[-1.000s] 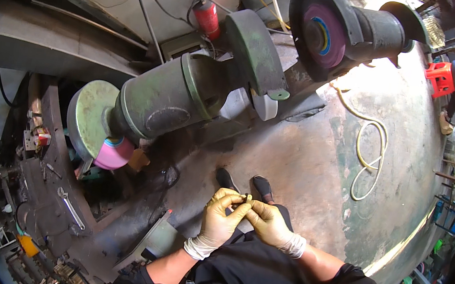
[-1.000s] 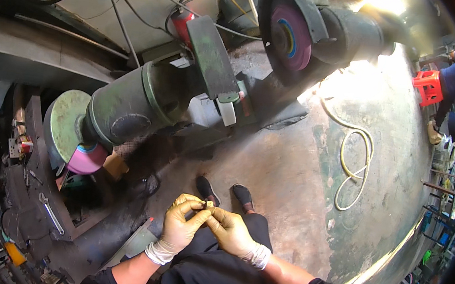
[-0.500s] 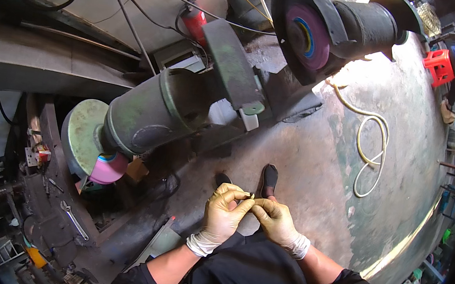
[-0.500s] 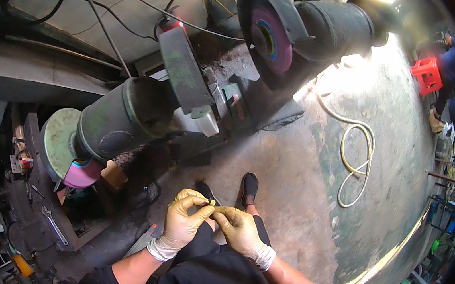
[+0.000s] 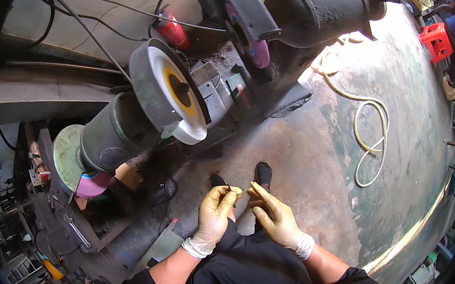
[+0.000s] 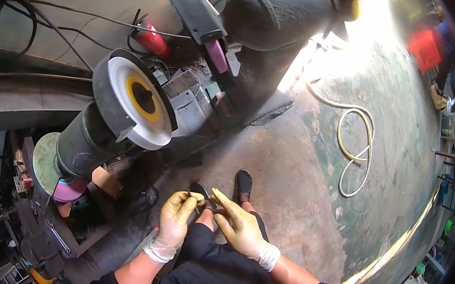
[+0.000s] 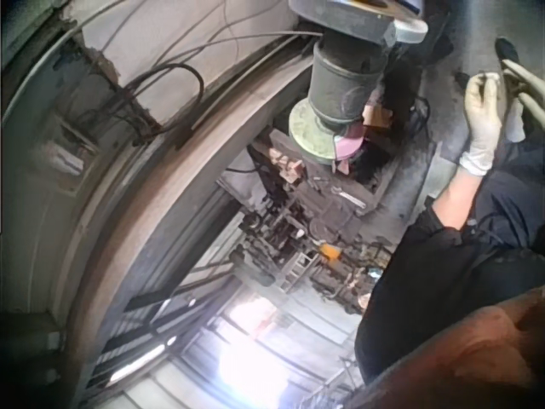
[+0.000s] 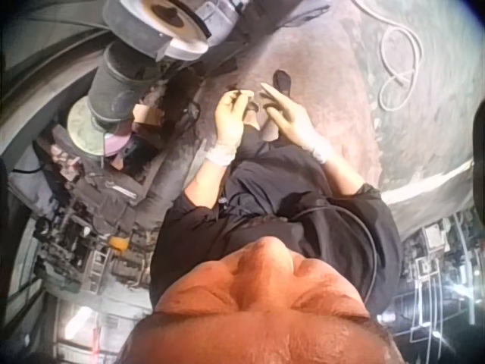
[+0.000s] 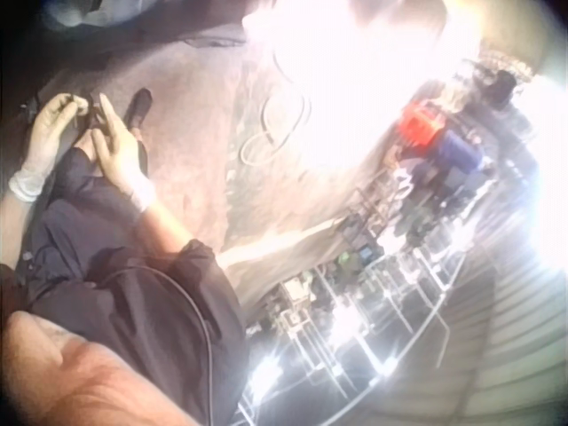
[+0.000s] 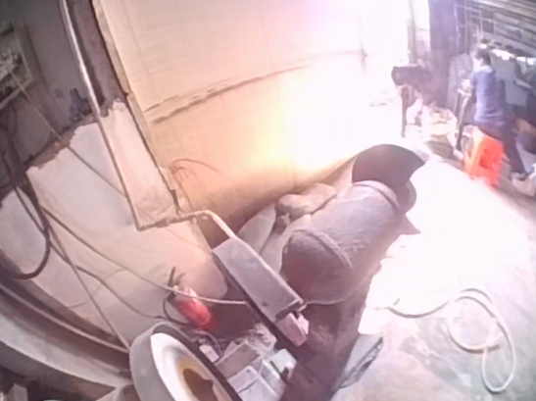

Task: The person grinds small metal parts against a bench grinder wheel, repeatedly rotating the pieces to shape different edges. They pause frequently to inspect the parts by holding them up to the light before resuming grinding.

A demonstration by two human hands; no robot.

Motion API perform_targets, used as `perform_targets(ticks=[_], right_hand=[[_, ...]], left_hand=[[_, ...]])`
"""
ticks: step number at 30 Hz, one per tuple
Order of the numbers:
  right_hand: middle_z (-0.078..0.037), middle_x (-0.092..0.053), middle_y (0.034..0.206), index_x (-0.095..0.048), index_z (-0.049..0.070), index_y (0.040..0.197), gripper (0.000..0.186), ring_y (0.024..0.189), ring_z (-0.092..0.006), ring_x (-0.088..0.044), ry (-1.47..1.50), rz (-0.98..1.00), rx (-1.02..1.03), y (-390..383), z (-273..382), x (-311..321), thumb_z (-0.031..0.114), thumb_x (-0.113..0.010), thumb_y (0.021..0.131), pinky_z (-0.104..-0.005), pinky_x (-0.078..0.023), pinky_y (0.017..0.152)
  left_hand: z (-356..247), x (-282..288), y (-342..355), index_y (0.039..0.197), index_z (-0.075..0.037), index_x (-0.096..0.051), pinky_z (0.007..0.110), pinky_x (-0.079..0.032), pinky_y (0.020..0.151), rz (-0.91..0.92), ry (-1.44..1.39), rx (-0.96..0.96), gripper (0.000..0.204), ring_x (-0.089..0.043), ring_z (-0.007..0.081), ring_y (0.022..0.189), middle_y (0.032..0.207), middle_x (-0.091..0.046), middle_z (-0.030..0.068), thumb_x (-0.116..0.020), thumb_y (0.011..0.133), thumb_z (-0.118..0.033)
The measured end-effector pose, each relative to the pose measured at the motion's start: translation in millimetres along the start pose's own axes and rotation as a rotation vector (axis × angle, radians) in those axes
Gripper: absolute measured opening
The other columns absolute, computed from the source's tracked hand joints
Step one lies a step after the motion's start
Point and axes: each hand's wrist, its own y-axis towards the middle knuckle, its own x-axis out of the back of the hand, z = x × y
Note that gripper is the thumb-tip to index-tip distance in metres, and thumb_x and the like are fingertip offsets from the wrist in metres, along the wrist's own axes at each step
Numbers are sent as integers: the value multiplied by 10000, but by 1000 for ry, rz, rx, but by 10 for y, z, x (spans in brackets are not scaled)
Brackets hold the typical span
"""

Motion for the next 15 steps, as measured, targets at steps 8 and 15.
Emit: perform_targets(ticks=[8, 15], right_hand=[[-204, -471, 1468, -416, 120, 1475, 738, 1050, -411, -640, -450, -10, 150, 73, -434, 41, 31, -696, 798, -404, -570, 797], [-245, -440, 1495, -425, 238, 1503, 656, 829, -298, -725, -619, -24, 214, 125, -542, 70, 103, -578, 880, -360, -604, 654]], left_hand=[[35, -415, 61, 1178, -46, -590, 215, -430, 710, 194, 7, 183, 193, -490, 58, 758, 882, -545, -23, -512, 1061, -176], [348, -566, 29, 1059, -30, -674, 190, -398, 550, 126, 51, 111, 224, -497, 30, 649, 835, -624, -41, -599, 1027, -239]])
